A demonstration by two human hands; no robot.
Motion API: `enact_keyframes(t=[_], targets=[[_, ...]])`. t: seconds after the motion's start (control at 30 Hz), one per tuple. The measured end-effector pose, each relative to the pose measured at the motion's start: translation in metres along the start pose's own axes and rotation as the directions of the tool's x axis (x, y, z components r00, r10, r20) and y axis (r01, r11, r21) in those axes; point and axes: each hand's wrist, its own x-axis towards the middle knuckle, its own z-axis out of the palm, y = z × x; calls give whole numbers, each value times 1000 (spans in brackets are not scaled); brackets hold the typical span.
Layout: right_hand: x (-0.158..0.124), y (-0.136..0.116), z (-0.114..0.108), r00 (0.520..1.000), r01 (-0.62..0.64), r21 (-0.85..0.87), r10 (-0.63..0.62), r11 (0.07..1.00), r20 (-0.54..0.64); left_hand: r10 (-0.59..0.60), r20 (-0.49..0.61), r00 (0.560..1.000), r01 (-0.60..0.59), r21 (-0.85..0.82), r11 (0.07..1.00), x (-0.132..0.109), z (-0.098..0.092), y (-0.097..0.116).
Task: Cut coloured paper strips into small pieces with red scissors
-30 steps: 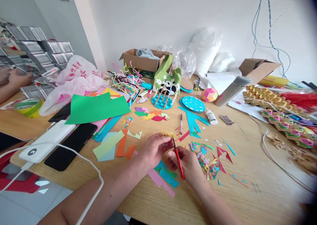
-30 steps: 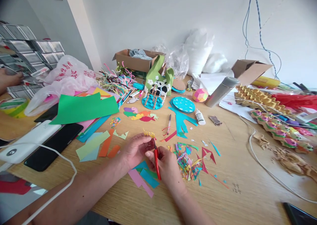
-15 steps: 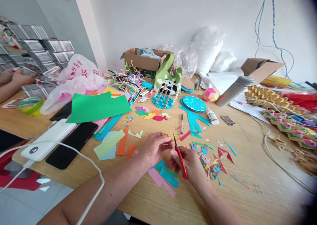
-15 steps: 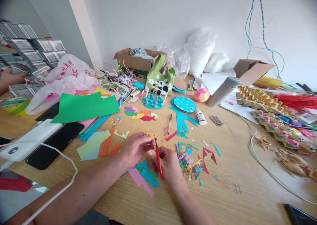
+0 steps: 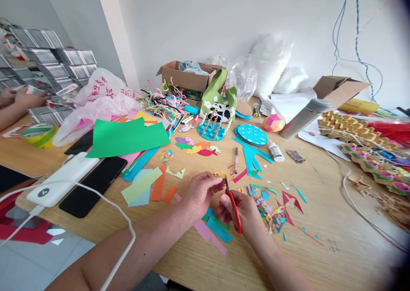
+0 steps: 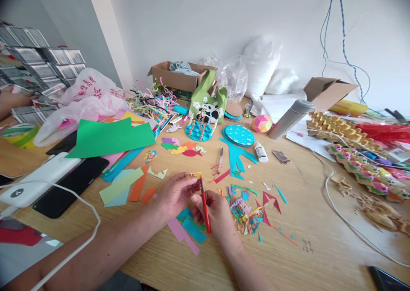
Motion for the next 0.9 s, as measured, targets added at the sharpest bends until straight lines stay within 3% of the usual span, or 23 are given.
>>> enact_keyframes(t=[0.57,0.9], targets=[[1,2,-2,999,-45,-32,44,998,-10,-28,-4,1000,28,12,1000,-2,2,2],[0,0,-1,998,-61,-52,60,997,-15,28,27,999,-28,36,999,0,-1,0]])
